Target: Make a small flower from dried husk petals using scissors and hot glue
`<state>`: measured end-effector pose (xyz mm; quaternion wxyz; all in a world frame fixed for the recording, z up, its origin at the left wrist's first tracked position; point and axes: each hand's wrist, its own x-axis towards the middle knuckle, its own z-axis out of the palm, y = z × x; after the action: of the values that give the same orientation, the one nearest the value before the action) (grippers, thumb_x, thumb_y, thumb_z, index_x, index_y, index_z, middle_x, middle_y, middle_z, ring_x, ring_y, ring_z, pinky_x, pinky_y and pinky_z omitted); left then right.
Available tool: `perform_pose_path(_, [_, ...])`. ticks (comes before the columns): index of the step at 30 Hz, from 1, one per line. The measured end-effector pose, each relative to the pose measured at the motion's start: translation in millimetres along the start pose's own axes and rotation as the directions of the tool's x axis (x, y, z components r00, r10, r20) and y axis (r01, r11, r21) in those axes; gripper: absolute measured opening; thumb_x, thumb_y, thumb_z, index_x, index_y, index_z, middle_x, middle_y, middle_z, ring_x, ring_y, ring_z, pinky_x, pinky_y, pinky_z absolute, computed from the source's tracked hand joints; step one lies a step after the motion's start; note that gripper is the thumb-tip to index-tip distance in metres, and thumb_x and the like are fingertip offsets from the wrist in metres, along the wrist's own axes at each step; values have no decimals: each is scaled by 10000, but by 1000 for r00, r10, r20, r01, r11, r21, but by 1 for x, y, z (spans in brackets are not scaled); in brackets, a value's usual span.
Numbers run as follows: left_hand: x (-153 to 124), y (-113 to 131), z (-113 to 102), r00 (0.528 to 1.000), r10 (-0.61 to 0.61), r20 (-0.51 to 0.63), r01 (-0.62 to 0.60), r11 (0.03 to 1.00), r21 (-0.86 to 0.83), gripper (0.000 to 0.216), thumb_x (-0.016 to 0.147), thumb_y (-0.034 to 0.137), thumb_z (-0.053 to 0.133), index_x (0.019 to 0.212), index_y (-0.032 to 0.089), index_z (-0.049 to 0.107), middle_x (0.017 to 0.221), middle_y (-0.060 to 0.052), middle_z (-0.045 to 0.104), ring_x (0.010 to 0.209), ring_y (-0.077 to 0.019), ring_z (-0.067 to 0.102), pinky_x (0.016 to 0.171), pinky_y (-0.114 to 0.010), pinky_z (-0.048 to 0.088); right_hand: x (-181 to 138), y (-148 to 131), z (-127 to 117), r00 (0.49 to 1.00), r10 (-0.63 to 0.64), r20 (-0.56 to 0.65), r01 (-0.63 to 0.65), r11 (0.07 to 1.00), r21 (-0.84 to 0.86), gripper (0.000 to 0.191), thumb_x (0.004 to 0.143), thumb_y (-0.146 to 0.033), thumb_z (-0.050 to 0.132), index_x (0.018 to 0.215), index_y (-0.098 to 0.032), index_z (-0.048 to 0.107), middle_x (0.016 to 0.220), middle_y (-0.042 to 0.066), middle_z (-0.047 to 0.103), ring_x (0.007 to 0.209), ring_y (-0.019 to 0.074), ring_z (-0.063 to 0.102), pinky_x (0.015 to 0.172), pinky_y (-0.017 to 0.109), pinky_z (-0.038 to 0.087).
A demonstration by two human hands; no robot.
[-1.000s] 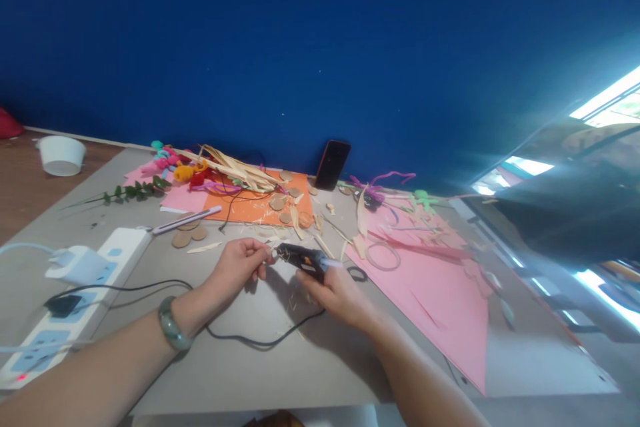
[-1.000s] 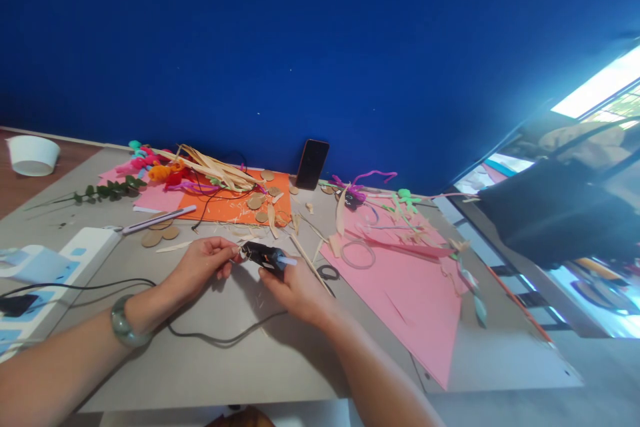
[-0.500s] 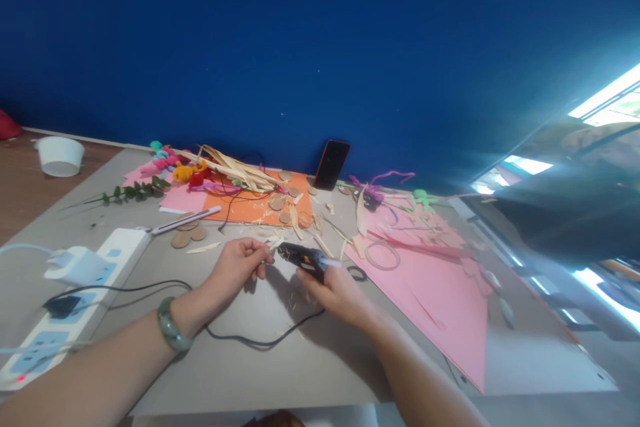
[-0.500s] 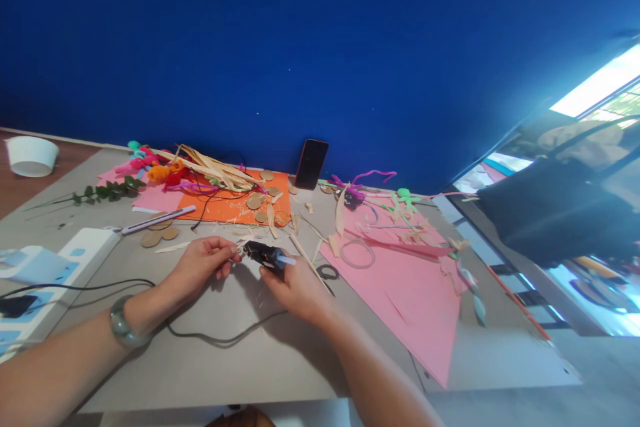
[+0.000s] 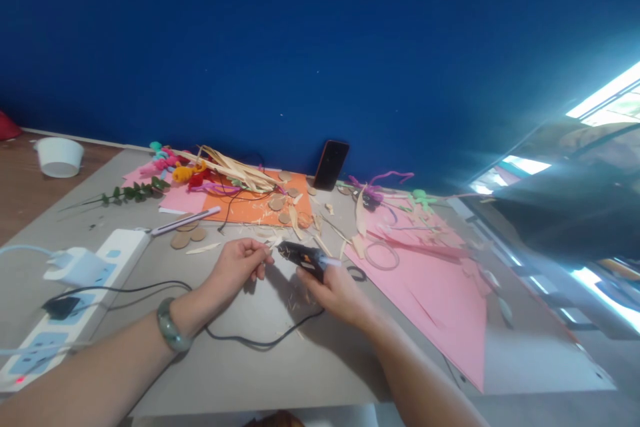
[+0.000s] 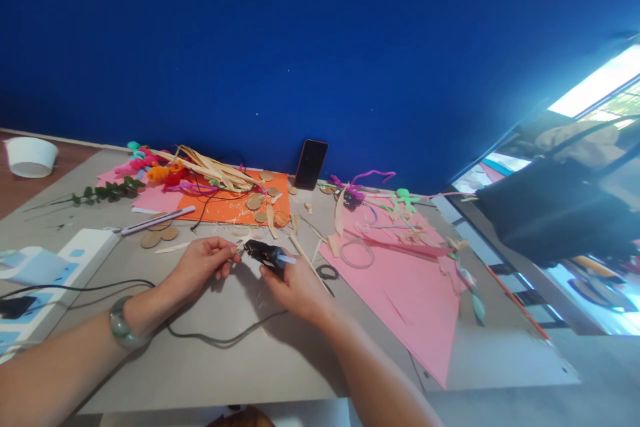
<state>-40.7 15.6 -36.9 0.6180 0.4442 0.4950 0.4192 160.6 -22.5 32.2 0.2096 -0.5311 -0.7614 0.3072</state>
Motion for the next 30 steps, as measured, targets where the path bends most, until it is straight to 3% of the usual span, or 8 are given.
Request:
perform_pose_path(6, [0, 0, -1, 1000, -16, 6, 16, 1000, 15, 228, 725, 344, 669, 743, 117, 645, 593, -49, 672, 391, -70, 493, 379, -183, 322, 0, -1, 1, 1000, -9, 20, 9, 1000, 6, 279, 896, -325, 492, 1063, -150, 630, 654, 13, 609, 643, 168, 564, 617, 253, 434])
perform_pose_path(18, [1, -2, -1, 1000, -8, 19, 8, 1000, 22, 250, 727, 365, 674, 751, 117, 653, 548, -44, 656, 375, -79, 482, 371, -190, 321, 0, -1, 4, 1000, -27, 3, 27, 999, 25, 258, 886, -322, 507, 1020, -143, 634, 681, 20, 608, 677, 168, 560, 626, 252, 433])
perform_pose_path(23, [0, -2, -1, 1000, 5, 24, -5, 1000, 8, 257, 728, 374, 676, 713, 119, 651, 518, -40, 641, 368, -77, 479, 374, -187, 326, 0, -2, 2, 1000, 12, -1, -12, 1000, 28, 313, 894, -328, 494, 1126, -153, 610, 663, 9, 612, 654, 170, 570, 618, 255, 439])
perform_pose_path(30, [1, -3, -1, 1000, -2, 26, 2, 1000, 12, 253, 733, 371, 674, 723, 120, 645, 540, -43, 652, 371, -74, 480, 375, -186, 326, 0, -1, 3, 1000, 0, -8, 0, 1000, 30, 307, 889, -341, 504, 1099, -157, 630, 644, 11, 615, 640, 173, 574, 611, 254, 443])
